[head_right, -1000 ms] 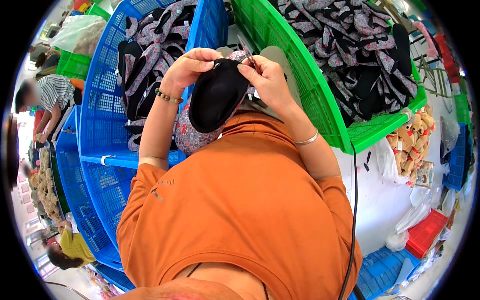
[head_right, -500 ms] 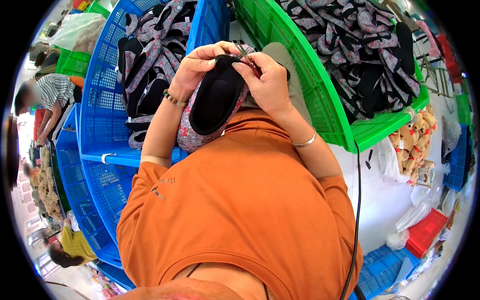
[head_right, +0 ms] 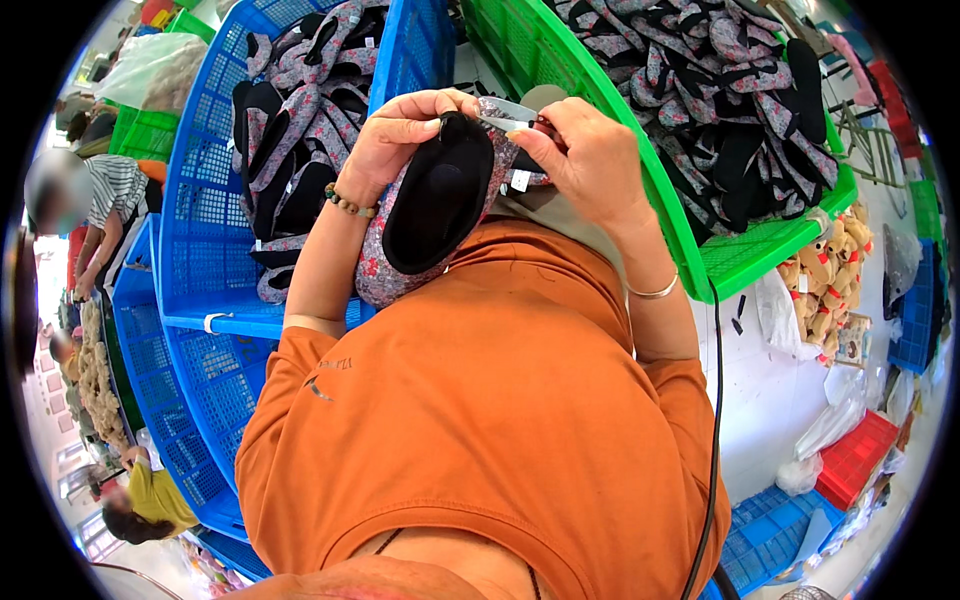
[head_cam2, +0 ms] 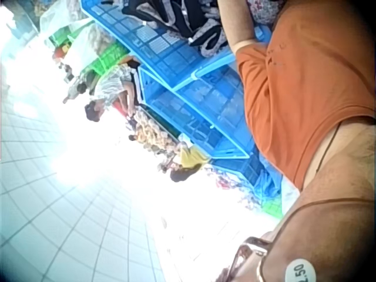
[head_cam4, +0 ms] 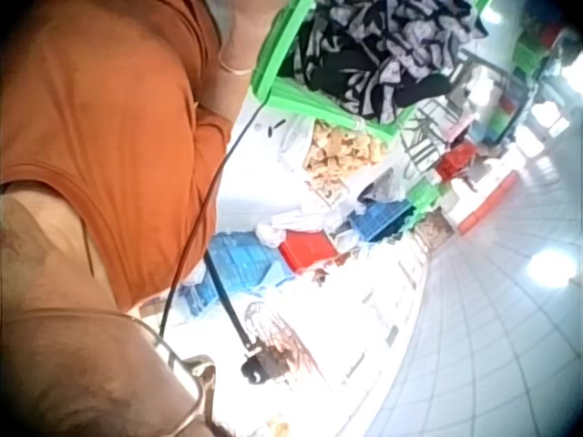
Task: The person uses a small knife to trim excess fabric from the edges of a floral-patterned slipper. They hold the slipper in their left hand and carefully cut along the perimeter of the sole with the knife in their right hand, working around the entire edge of the footwear.
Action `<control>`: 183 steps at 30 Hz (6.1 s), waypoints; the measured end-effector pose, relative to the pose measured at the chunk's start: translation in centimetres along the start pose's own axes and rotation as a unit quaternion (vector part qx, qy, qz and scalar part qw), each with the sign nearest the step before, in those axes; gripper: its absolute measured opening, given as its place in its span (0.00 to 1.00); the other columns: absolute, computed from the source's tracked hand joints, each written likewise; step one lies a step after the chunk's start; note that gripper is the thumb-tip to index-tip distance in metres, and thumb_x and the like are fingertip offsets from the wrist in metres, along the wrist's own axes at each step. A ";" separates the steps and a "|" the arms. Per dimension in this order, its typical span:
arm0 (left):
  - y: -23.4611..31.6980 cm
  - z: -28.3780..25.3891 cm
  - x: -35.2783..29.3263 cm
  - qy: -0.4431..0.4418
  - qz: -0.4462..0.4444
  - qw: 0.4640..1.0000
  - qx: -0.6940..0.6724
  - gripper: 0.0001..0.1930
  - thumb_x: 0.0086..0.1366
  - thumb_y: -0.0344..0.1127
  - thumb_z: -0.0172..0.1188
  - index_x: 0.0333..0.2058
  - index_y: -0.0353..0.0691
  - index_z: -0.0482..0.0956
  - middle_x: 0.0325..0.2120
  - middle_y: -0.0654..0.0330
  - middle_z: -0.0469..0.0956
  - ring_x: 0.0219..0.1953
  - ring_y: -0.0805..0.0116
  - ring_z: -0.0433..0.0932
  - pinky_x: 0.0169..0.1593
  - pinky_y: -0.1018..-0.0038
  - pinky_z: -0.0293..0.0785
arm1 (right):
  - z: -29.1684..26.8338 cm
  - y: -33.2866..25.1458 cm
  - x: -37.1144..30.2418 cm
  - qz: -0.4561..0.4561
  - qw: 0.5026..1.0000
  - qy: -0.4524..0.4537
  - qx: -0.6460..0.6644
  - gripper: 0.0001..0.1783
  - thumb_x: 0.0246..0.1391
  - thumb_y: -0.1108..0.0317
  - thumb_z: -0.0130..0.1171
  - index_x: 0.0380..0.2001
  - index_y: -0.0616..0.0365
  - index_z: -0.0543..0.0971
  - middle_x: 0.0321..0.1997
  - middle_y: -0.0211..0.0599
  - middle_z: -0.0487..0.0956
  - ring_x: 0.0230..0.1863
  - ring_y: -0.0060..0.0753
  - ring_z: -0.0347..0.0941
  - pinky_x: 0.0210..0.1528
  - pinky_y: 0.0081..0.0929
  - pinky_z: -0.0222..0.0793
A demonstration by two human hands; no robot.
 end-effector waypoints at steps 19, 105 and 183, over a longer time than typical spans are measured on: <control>-0.5 -0.1 0.2 0.018 -0.012 1.000 -0.014 0.09 0.54 0.28 0.58 0.34 0.31 0.76 0.44 0.55 0.73 0.48 0.67 0.70 0.55 0.75 0.63 | 0.2 -2.1 1.6 -0.189 0.963 -0.031 -0.189 0.22 0.46 0.46 0.56 0.16 0.53 0.69 0.17 0.28 0.66 0.20 0.29 0.69 0.19 0.25 0.63; -1.1 2.0 0.5 0.027 -0.023 0.992 0.123 0.04 0.56 0.26 0.56 0.31 0.33 0.75 0.44 0.59 0.73 0.40 0.78 0.70 0.44 0.83 0.64 | -1.1 -2.3 -1.0 -0.055 0.976 -0.001 -0.209 0.19 0.44 0.51 0.61 0.16 0.54 0.72 0.16 0.30 0.68 0.16 0.34 0.67 0.16 0.27 0.60; -6.7 -0.9 0.5 -0.038 -0.160 0.983 -0.080 0.19 0.48 0.19 0.60 0.42 0.32 0.73 0.35 0.62 0.76 0.37 0.77 0.74 0.41 0.86 0.71 | 1.0 -2.1 -1.2 -0.066 0.964 -0.110 -0.234 0.18 0.44 0.50 0.60 0.24 0.55 0.77 0.19 0.29 0.69 0.21 0.31 0.70 0.21 0.26 0.64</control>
Point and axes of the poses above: each hand's wrist, its own x-axis towards the middle knuckle, its own z-axis out of the palm, y = z × x, the point moved 9 cm from there along x, towards the middle knuckle
